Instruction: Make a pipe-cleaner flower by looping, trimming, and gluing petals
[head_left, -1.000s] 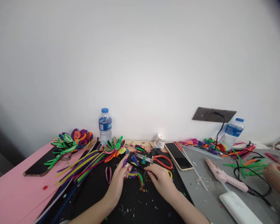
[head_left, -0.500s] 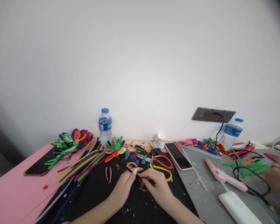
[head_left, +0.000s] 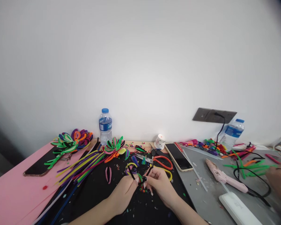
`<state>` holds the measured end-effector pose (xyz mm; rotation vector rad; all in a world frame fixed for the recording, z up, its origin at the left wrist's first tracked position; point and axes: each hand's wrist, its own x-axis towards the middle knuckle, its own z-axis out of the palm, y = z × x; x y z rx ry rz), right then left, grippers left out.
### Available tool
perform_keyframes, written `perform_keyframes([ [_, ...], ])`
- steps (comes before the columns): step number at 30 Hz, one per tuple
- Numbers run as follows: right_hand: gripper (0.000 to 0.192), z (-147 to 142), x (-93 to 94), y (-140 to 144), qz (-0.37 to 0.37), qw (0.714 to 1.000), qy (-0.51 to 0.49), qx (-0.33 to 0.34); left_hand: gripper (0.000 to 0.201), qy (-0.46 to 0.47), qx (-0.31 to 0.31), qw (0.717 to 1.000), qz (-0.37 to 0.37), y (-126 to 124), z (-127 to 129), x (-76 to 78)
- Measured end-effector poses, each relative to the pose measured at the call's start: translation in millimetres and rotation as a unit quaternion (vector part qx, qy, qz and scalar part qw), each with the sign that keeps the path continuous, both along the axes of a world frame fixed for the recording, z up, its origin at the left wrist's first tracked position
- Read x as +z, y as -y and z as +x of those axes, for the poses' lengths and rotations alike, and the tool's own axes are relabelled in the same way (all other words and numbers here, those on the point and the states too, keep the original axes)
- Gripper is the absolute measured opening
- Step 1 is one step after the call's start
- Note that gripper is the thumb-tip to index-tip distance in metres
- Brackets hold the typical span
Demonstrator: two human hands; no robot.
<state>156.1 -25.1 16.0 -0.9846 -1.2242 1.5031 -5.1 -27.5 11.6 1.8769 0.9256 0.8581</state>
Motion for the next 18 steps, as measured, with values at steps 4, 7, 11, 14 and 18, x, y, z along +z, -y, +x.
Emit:
perform_keyframes([
  [4, 0.025, -3.1, 2.4, 2.2, -0.033, 0.999, -0.001, 0.013, 0.045, -0.014, -0.038, 0.999, 0.015, 1.3, -0.7, 12.5],
  [7, 0.026, -6.2, 4.3, 4.2, -0.053, 0.998, -0.025, -0.001, 0.046, -0.029, -0.037, 0.999, 0.005, 1.0, -1.8, 13.1],
  [11, 0.03, -8.8, 5.0, 5.7, -0.059, 0.997, -0.059, 0.001, 0.047, -0.026, -0.023, 0.999, 0.0, 2.2, -0.7, 9.2],
  [14, 0.031, -8.0, 3.9, 5.6, -0.058, 0.996, -0.059, 0.012, 0.047, -0.022, -0.023, 0.999, -0.002, 4.4, 1.3, 10.7],
  [18, 0.027, -2.5, 2.6, 3.5, -0.028, 0.999, -0.017, 0.018, 0.051, -0.018, -0.075, 0.997, -0.011, 6.2, 1.1, 19.1],
])
